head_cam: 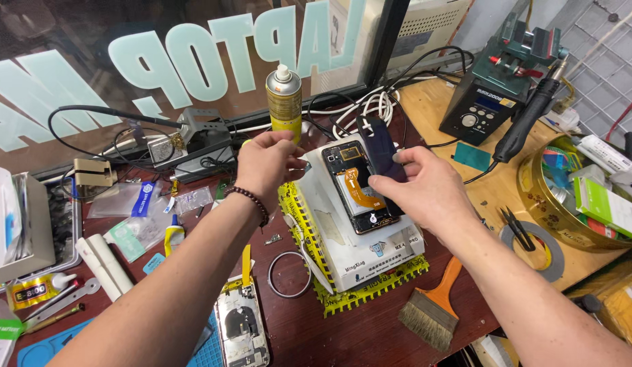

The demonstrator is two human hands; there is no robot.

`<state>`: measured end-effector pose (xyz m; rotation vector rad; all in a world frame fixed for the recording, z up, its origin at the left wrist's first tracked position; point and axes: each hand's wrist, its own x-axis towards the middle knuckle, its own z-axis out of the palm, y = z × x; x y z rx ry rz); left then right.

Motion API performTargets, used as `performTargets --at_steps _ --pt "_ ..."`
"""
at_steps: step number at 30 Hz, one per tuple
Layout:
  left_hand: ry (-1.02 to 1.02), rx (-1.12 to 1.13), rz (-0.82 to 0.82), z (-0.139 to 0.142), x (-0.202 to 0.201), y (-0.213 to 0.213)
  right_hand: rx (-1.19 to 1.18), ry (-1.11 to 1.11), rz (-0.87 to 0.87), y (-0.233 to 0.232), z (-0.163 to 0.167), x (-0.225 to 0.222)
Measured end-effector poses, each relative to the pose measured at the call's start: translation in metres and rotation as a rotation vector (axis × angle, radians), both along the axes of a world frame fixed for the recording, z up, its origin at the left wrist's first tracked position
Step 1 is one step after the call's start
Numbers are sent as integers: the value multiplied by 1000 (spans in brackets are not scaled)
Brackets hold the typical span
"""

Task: The person applies adhesive to a disassembled smartphone chassis, then attaches the back cover and wipes the surface with a cloth. They secure the phone with multiple rubber bands and place it among other devices on a nearby rack.

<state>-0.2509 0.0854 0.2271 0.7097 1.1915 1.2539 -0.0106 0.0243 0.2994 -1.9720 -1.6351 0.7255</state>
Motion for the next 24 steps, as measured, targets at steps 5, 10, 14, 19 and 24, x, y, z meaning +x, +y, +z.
performTargets --at_steps 5,10,14,19,24 --pt "89 -50 37 -13 -49 6 90 287 -91 10 -14 15" --pt "93 -103 150 -25 -95 -2 98 590 -193 11 -24 24" --pt "110 -154 232 -40 -119 -16 286 522 -48 8 -27 22" --pt "193 -221 151 -62 -120 -41 339 549 81 5 -21 13" --pt "138 -287 102 -70 -72 -73 359 234 212 -19 -11 -6"
